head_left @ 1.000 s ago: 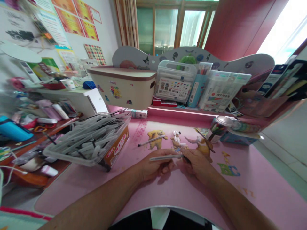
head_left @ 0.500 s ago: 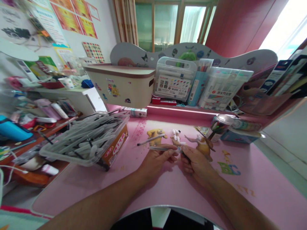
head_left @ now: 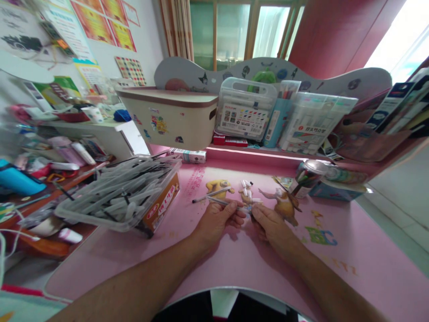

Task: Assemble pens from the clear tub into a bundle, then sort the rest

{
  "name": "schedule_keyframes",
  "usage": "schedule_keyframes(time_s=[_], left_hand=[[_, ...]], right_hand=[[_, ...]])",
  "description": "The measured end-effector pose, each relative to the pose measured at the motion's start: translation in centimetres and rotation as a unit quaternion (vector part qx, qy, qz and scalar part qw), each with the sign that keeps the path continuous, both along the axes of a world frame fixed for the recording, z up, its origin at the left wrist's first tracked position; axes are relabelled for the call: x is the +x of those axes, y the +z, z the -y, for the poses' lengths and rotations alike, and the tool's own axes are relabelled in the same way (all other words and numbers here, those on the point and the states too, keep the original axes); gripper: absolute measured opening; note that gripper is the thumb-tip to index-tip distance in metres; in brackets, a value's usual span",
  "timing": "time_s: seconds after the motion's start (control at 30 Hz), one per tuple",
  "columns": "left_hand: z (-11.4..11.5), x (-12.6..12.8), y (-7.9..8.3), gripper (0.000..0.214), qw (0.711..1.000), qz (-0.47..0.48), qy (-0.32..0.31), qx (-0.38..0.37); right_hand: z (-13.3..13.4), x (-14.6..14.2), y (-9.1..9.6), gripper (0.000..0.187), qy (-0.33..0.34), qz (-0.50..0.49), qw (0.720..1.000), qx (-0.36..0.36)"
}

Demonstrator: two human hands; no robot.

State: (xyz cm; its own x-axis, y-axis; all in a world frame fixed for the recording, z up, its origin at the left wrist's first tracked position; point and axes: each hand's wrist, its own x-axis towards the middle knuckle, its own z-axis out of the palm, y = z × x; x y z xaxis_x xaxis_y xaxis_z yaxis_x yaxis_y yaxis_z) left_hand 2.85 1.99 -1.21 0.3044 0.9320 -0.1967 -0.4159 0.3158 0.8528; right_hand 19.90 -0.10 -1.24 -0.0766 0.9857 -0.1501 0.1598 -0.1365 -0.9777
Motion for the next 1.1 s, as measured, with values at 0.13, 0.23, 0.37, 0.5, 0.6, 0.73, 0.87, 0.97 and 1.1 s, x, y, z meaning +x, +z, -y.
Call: schedule_keyframes(time_s=[0.13,0.23,0.37,0.5,0.6,0.73,0.87,0.97,1.1], left_hand=[[-0.05,-0.1,0.08,0.045,1.0,0.007,0.01,0.014],[-0.09,-0.13,-0.03,0.046,1.0,0.004,0.01,0.006],[-0.12,-0.14,-0.09,0.044,1.0,0.003,0.015,0.005],[-0.15,-0.17,0.04,0.042,1.0,0.005,0.019,0.013],[-0.11,-0.17,0.09,0.043,1.0,0.0,0.014,0.008],[-0.05,-0.21,-0.05,0.044,1.0,-0.006,0.017,0.01],[-0.03,-0.2,-0.25,0.041,1.0,-0.002,0.021,0.012],[-0.01,-0.14,-0.22,0.041,1.0,-0.005,0.013,0.014],[-0.16,-0.22,-0.06,0.04,0.999,-0.021,0.036,0.018]], right_hand=[[0.17,-0.47,0.24,0.033,0.027,-0.1,0.994,-0.019],[-0.01,-0.5,-0.25,0.039,0.004,-0.094,0.995,-0.023],[-0.15,-0.35,-0.37,0.039,0.016,-0.043,0.999,0.003],[0.09,-0.57,0.26,0.035,0.031,-0.104,0.994,-0.025],[0.08,-0.67,0.11,0.042,0.011,-0.106,0.994,-0.033],[-0.06,-0.61,-0.12,0.039,-0.002,-0.086,0.996,-0.035],[0.1,-0.78,0.44,0.038,0.033,-0.157,0.986,-0.052],[0.15,-0.93,0.4,0.042,0.033,-0.188,0.979,-0.077],[-0.02,-0.95,-0.05,0.04,0.033,-0.173,0.98,-0.087]])
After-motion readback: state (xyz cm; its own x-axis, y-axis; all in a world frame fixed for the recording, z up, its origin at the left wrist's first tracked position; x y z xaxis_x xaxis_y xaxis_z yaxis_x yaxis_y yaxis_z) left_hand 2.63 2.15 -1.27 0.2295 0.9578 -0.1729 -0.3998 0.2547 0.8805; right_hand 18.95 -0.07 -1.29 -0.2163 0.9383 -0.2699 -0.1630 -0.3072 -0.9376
